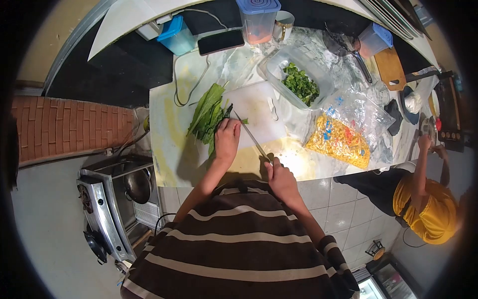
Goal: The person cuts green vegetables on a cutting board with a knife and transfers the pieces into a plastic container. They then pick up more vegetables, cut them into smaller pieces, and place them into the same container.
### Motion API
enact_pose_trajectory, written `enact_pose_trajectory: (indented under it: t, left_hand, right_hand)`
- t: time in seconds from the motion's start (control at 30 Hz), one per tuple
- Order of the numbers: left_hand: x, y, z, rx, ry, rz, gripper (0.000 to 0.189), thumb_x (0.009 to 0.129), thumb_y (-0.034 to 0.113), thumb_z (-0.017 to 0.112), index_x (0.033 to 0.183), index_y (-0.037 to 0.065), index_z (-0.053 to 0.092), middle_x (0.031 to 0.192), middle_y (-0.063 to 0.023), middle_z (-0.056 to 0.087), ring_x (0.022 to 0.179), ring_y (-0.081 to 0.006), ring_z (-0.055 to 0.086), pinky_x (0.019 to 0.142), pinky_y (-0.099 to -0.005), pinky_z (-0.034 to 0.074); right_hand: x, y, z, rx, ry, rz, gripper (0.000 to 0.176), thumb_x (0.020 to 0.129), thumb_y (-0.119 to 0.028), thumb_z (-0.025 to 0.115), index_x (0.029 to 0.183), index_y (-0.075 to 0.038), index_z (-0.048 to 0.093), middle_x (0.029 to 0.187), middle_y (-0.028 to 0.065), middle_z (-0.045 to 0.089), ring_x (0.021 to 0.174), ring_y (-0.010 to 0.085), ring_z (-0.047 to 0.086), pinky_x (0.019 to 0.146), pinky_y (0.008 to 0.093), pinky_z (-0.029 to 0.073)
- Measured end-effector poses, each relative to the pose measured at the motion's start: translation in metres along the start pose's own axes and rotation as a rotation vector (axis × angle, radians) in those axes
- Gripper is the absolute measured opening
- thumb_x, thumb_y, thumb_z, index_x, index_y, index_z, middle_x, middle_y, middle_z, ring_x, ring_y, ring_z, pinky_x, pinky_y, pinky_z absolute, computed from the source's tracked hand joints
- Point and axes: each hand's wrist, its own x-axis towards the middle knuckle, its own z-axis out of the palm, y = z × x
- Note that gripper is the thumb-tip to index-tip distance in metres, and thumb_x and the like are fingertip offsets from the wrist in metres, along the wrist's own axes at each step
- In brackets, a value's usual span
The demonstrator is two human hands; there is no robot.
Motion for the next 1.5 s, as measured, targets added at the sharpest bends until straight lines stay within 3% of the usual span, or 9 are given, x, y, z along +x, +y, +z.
enact_pose_trajectory:
  t: [0.3,0.53,0.6,0.63,0.7,0.8,1.07,1.2,1.5]
  left_hand:
    - [0.001,0.0,0.001,0.055,-0.07,-0.069,0.007,0.089,0.009,0.06,0.092,0.002,0.059,0.086,-0.0176,0.06,0.078,-0.0418,0.062,0.067,-0.0505,0.051]
    - [0.008,0.0,-0.002,-0.028,-0.044,-0.09,0.005,0.085,0.001,0.065,0.089,-0.001,0.062,0.079,-0.0186,0.065,0.069,-0.033,0.066,0.062,-0.0399,0.052]
    - [0.008,-0.001,-0.002,-0.092,-0.06,-0.103,0.004,0.086,0.0,0.064,0.09,-0.002,0.063,0.08,-0.0197,0.066,0.07,-0.0302,0.068,0.063,-0.0372,0.053]
    - [0.008,0.0,-0.004,-0.145,-0.088,-0.139,0.005,0.086,-0.001,0.063,0.09,-0.003,0.064,0.081,-0.0194,0.067,0.069,-0.0265,0.068,0.063,-0.0344,0.053]
    - [0.007,0.0,-0.005,-0.195,-0.115,-0.175,0.006,0.087,-0.001,0.062,0.091,-0.005,0.065,0.081,-0.0191,0.069,0.069,-0.0228,0.069,0.064,-0.0315,0.053]
    - [0.002,-0.004,-0.002,-0.35,-0.138,-0.25,0.008,0.088,-0.002,0.06,0.095,-0.005,0.064,0.082,-0.0136,0.068,0.074,-0.0174,0.068,0.069,-0.0277,0.053]
    - [-0.006,0.004,0.002,-0.417,-0.143,-0.272,0.043,0.088,-0.006,0.057,0.129,0.0,0.044,0.112,-0.0166,0.058,0.103,-0.0219,0.061,0.091,-0.0314,0.051]
    - [-0.007,0.011,0.011,-0.499,-0.071,-0.289,0.048,0.086,-0.006,0.057,0.131,0.002,0.042,0.106,-0.0178,0.059,0.096,-0.0253,0.061,0.087,-0.0342,0.051]
    - [-0.013,0.013,0.023,-0.679,-0.066,-0.385,0.052,0.089,-0.009,0.054,0.136,0.002,0.035,0.117,-0.0172,0.055,0.108,-0.0221,0.058,0.096,-0.0313,0.048]
  right_hand:
    - [-0.004,0.001,-0.003,-0.099,0.065,-0.028,0.037,0.102,-0.038,0.044,0.1,-0.002,0.051,0.072,0.0271,0.064,0.069,0.0491,0.063,0.059,0.0563,0.052]
    - [-0.005,0.008,-0.012,0.214,-0.023,-0.018,0.043,0.103,-0.04,0.045,0.11,0.001,0.056,0.073,0.0277,0.064,0.064,0.0477,0.062,0.058,0.0523,0.049]
    - [0.003,0.023,-0.007,0.419,0.022,-0.19,0.046,0.103,-0.043,0.046,0.117,-0.001,0.058,0.052,0.0086,0.051,0.042,0.027,0.051,0.043,0.0386,0.043]
    - [0.005,0.025,-0.012,0.421,0.022,-0.191,0.046,0.103,-0.043,0.046,0.117,-0.001,0.058,0.052,0.0086,0.051,0.042,0.027,0.051,0.043,0.0386,0.043]
    - [0.008,0.024,-0.032,0.532,-0.205,0.092,0.049,0.102,-0.045,0.046,0.12,-0.001,0.057,0.058,0.0051,0.052,0.042,0.0191,0.044,0.044,0.0352,0.04]
    - [0.008,0.018,-0.052,0.642,-0.317,0.27,0.049,0.102,-0.047,0.046,0.123,-0.004,0.058,0.056,-0.003,0.043,0.041,0.0084,0.039,0.038,0.0279,0.034]
    - [0.01,0.029,-0.042,0.708,-0.431,0.285,0.046,0.101,-0.054,0.043,0.094,-0.01,0.056,0.055,-0.0046,0.041,0.039,0.0059,0.037,0.034,0.0236,0.03]
    - [0.011,0.041,-0.027,0.724,-0.475,0.275,0.051,0.099,-0.059,0.042,0.088,-0.011,0.052,0.056,-0.0033,0.042,0.04,0.0055,0.037,0.034,0.0225,0.03]
    - [0.007,0.038,-0.028,0.845,-0.547,0.303,0.049,0.1,-0.057,0.041,0.081,-0.013,0.045,0.057,-0.0031,0.041,0.041,0.0052,0.034,0.034,0.0219,0.028]
